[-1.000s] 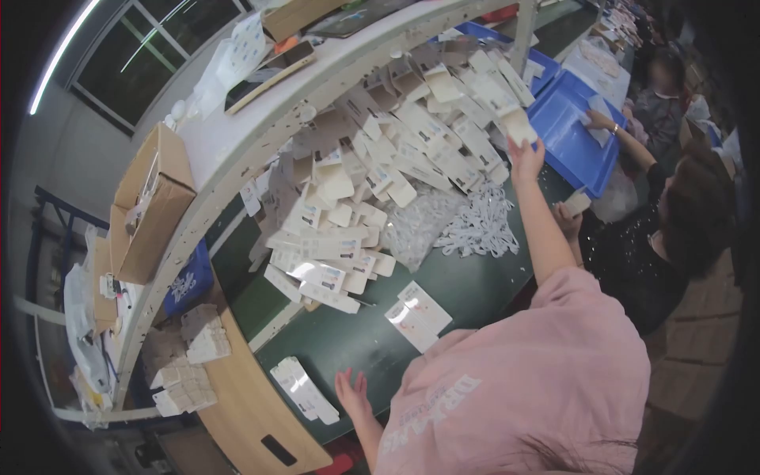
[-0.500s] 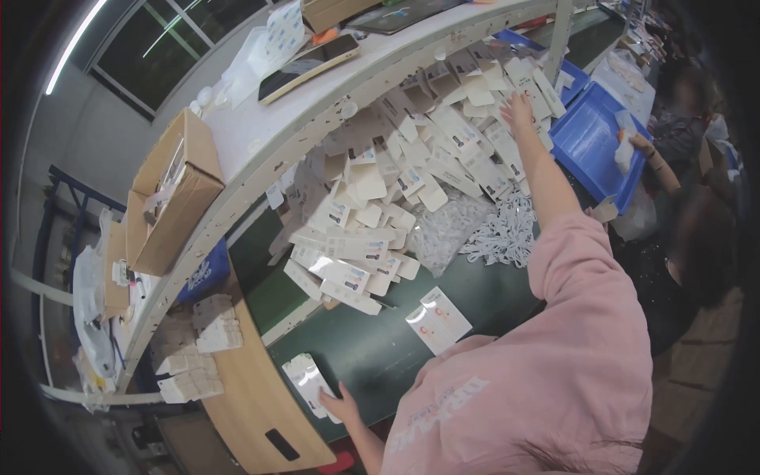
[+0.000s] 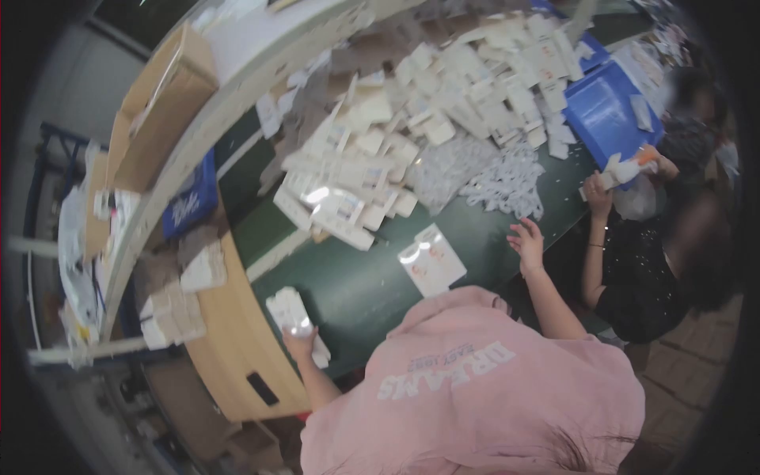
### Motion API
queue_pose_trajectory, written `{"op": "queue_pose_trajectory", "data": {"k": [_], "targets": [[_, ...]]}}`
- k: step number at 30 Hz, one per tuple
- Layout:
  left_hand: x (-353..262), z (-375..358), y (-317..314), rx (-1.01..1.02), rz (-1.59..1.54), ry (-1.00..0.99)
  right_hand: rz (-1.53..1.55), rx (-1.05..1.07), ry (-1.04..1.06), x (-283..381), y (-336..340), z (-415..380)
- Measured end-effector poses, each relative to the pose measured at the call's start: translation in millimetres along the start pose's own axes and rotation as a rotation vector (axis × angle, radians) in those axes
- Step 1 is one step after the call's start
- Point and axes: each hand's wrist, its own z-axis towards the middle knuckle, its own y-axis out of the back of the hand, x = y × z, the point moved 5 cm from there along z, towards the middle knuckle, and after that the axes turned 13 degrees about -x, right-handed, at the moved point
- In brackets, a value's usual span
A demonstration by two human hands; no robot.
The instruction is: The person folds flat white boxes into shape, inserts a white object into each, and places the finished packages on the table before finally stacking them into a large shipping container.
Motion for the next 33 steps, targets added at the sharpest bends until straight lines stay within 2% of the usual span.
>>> {"op": "queue_pose_trajectory", "data": {"k": [3, 5, 9, 11, 12, 15, 18, 24, 27, 30, 33], "targets": [[7, -5, 3, -0.042, -0.114, -0.091, -0.074, 0.105, 0.01, -27, -7, -28], [-5, -17, 20, -0.187, -0.207, -0.219, -0.151, 0.238, 0.081, -30, -21, -49], [-78, -75, 63, -0.191, -0.305, -0.398, -0.344, 0.545, 0.136, -8, -60, -115], [-131, -115, 78, -0.154, -0.446, -0.755, -0.397, 0.825, 0.191, -1, -75, -152], [-151, -133, 84, -0.145, -0.485, -0.843, -0.412, 0.895, 0.207, 3, -80, -166], [-197, -181, 93, -0.157, -0.327, -1.124, -0.354, 1.09, 0.224, 15, -85, -198], [-224, -210, 100, -0.226, -0.418, -1.289, -0.385, 1.022, 0.35, 23, -80, -204], [-240, -225, 103, -0.061, -0.624, -1.404, -0.299, 1.015, 0.284, 26, -62, -197], [-242, -233, 111, -0.156, -0.758, -1.486, -0.214, 0.928, 0.147, 5, -53, -172], [-244, -238, 98, -0.061, -0.567, -1.522, -0.157, 0.875, 0.146, 14, -43, -166], [-255, -249, 98, 0.092, -0.483, -1.547, -0.251, 0.836, 0.219, 29, -30, -174]]}}
